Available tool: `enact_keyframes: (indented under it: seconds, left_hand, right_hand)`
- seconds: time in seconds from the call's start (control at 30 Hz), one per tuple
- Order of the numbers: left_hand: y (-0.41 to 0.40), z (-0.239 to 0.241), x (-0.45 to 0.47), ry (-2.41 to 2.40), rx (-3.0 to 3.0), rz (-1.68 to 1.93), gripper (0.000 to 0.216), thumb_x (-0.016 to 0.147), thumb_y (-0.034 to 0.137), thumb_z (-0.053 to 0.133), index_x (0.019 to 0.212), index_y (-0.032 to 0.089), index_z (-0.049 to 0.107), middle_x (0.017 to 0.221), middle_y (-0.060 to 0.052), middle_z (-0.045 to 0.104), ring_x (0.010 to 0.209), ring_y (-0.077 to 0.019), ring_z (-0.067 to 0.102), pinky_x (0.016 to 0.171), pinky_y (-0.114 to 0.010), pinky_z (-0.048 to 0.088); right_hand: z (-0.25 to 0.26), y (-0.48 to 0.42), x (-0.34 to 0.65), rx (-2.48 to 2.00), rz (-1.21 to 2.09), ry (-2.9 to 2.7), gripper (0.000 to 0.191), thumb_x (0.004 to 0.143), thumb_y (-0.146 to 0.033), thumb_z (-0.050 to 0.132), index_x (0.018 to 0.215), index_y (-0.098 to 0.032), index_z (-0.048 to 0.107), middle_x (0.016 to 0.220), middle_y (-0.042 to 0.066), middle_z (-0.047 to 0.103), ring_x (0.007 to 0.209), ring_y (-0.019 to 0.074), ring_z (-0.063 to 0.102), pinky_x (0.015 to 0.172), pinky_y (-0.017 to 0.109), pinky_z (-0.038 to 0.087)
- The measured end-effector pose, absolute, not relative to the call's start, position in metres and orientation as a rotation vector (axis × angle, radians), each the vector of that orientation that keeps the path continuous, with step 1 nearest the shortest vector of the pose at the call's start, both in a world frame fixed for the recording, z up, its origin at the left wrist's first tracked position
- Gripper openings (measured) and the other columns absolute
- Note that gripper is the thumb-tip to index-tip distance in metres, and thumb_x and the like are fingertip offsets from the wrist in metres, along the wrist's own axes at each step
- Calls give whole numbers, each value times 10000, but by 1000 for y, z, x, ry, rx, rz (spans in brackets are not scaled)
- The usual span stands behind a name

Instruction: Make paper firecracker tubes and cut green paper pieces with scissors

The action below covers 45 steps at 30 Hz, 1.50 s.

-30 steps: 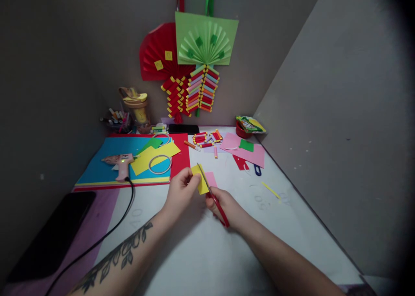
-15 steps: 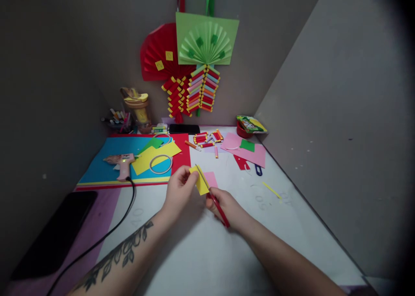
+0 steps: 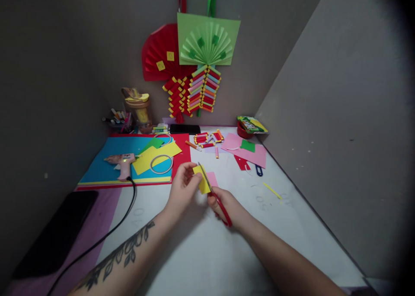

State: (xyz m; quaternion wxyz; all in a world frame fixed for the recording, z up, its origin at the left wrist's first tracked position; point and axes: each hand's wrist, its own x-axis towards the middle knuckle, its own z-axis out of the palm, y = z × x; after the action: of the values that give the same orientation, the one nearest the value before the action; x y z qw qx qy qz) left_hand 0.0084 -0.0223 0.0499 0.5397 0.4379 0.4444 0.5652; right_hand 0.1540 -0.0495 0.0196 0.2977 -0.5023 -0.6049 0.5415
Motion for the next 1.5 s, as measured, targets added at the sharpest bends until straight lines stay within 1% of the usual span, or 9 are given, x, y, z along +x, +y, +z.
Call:
enact_keyframes:
  seconds: [0.1,0.2,0.73,0.9,1.07,1.13,1.27,1.4,1.5]
  left_hand:
    - [-24,52,12,899,865,1217,409,718,307,664,1089,170,559,1070,-109,649,991,-211,593,809,-310,459]
    - [-25,49,13,813,763,1117,387,727,299,679,1067,133,598,1109,-154,644,1054,-250,587,881,-353,448]
    - [-24,42,17,834,579,1107,275,712,238,709,958,130,648,966,-114,688,854,-173,653,834,-313,493]
    - [-22,37,18,815,481,1139,204,741,197,668,935,139,640,904,-82,695,827,-142,653,773,-252,504]
    - [-14,29,16,899,386,1218,136,746,155,633,881,147,628,893,-65,688,787,-124,653,705,-221,513]
    - [-12,26,14,941,379,1247,169,721,147,658,886,150,623,927,-70,684,829,-136,652,731,-243,518]
    - [-15,27,15,951,488,1233,291,685,187,706,963,149,627,965,-93,689,903,-169,639,827,-311,503]
    - [-23,32,20,920,548,1192,303,701,207,693,991,141,632,994,-113,689,932,-190,638,890,-345,475]
    - [-27,35,23,896,576,1154,295,691,191,699,976,144,637,1004,-116,688,939,-199,639,892,-353,476]
  right_hand:
    - [17,-49,154,-1355,1453,-1578,495,733,-671,474,814,-183,478,551,-63,406,397,71,381,362,192,305]
    - [18,-49,152,-1374,1450,-1565,483,743,-653,470,822,-177,484,508,-74,398,372,70,384,345,186,307]
    - [18,-50,153,-1399,1552,-1532,618,699,-767,408,852,-174,488,481,-81,417,330,69,394,311,179,321]
    - [14,-50,151,-1443,1598,-1461,643,669,-810,380,781,-183,466,458,-80,420,317,72,387,300,179,293]
    - [15,-49,153,-1250,1703,-1369,640,667,-817,379,682,-181,453,454,-58,428,336,68,376,324,184,272]
    - [16,-46,155,-1185,1607,-1286,584,686,-764,453,689,-180,456,486,-51,443,375,71,393,357,193,298]
    - [15,-39,157,-1249,1207,-1111,388,676,-493,688,798,-190,479,622,-34,524,517,97,485,495,218,406]
    - [13,-37,155,-1213,1159,-1093,327,660,-386,710,816,-187,502,794,18,605,702,145,573,674,272,466]
    - [15,-39,151,-1222,1157,-1093,300,663,-352,698,785,-189,477,743,-2,586,663,131,553,649,263,451]
